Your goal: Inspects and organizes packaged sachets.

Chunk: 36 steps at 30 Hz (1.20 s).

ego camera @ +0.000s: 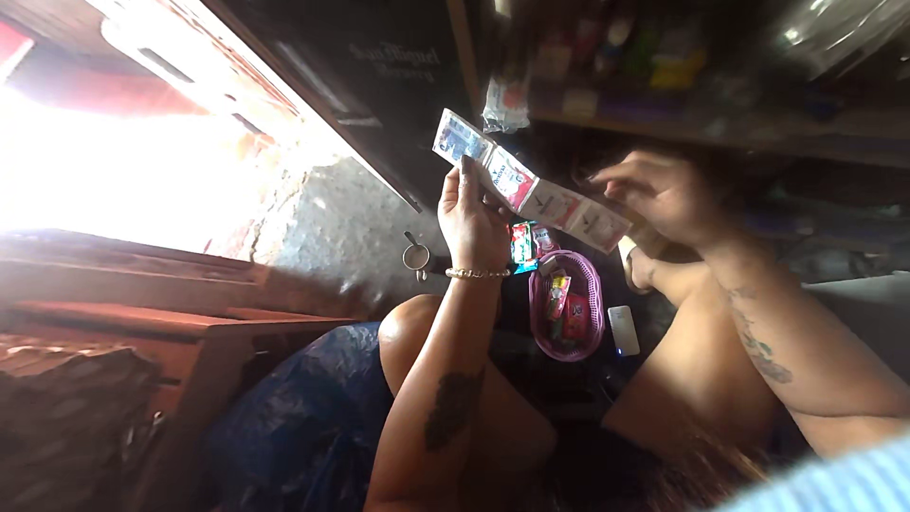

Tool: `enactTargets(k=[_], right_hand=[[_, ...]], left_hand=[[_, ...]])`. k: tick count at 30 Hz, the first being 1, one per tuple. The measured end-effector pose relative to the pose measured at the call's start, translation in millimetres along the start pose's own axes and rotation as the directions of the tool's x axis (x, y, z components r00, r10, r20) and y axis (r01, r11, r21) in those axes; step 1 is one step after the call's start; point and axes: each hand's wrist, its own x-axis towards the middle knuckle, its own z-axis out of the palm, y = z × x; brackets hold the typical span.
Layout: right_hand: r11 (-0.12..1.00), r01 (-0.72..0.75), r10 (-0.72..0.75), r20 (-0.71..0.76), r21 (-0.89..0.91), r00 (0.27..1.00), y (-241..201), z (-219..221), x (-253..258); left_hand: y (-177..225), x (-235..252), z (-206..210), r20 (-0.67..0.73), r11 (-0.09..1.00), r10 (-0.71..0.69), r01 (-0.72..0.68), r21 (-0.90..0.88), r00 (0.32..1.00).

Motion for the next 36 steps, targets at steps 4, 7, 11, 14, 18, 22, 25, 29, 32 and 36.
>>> enactTargets(k=[4, 7, 11, 14, 18, 22, 25, 29, 32, 36], right_hand=[[0.988, -0.140, 0.143, -0.041, 0.069, 0.989, 2.1, -2.6, -0.3], [0.913, -0.279, 0.261, 0.102, 0.296, 0.960, -9.8, 4.9, -0.9], [0.791, -0.476, 0.386, 0.291, 0.384, 0.876, -27.6, 20.6, -1.2], [0.806, -0.479, 0.387, 0.302, 0.348, 0.871, -24.7, 26.7, -0.7], [0.814, -0.466, 0.389, 0.270, 0.348, 0.881, -21.5, 25.8, -0.9], [0.824, -0.453, 0.377, 0.267, 0.340, 0.887, -22.2, 24.1, -2.4], [0.834, -0.455, 0.377, 0.280, 0.312, 0.883, -21.1, 23.8, -2.2], [0.831, -0.469, 0.384, 0.300, 0.301, 0.873, -20.4, 22.4, -1.1], [0.796, -0.505, 0.385, 0.364, 0.333, 0.848, -22.6, 20.4, 0.0], [0.788, -0.510, 0.361, 0.412, 0.344, 0.837, -22.6, 17.9, 0.3]], left_hand=[[-6.1, -3.3, 2.0, 0.051, 0.994, -0.004, -0.002, 0.108, 0.999], [-14.1, -7.1, 4.9, 0.104, 0.982, 0.009, -0.029, 0.187, 0.995], [-25.5, -11.9, 9.9, 0.159, 0.986, 0.013, -0.038, 0.160, 0.987], [-26.3, -12.3, 12.5, 0.159, 0.985, 0.004, -0.031, 0.171, 0.987], [-25.3, -11.6, 13.8, 0.148, 0.987, -0.003, -0.021, 0.162, 0.989], [-26.1, -11.4, 13.2, 0.160, 0.987, -0.002, -0.024, 0.160, 0.987], [-25.8, -10.3, 9.8, 0.270, 0.989, 0.016, -0.055, 0.140, 0.963], [-25.7, -10.9, 8.0, 0.377, 0.978, 0.084, -0.149, 0.146, 0.922], [-25.9, -8.0, 4.8, 0.361, 0.961, 0.159, -0.227, 0.156, 0.919], [-23.5, -5.6, 3.9, 0.325, 0.941, 0.214, -0.284, 0.185, 0.921]])
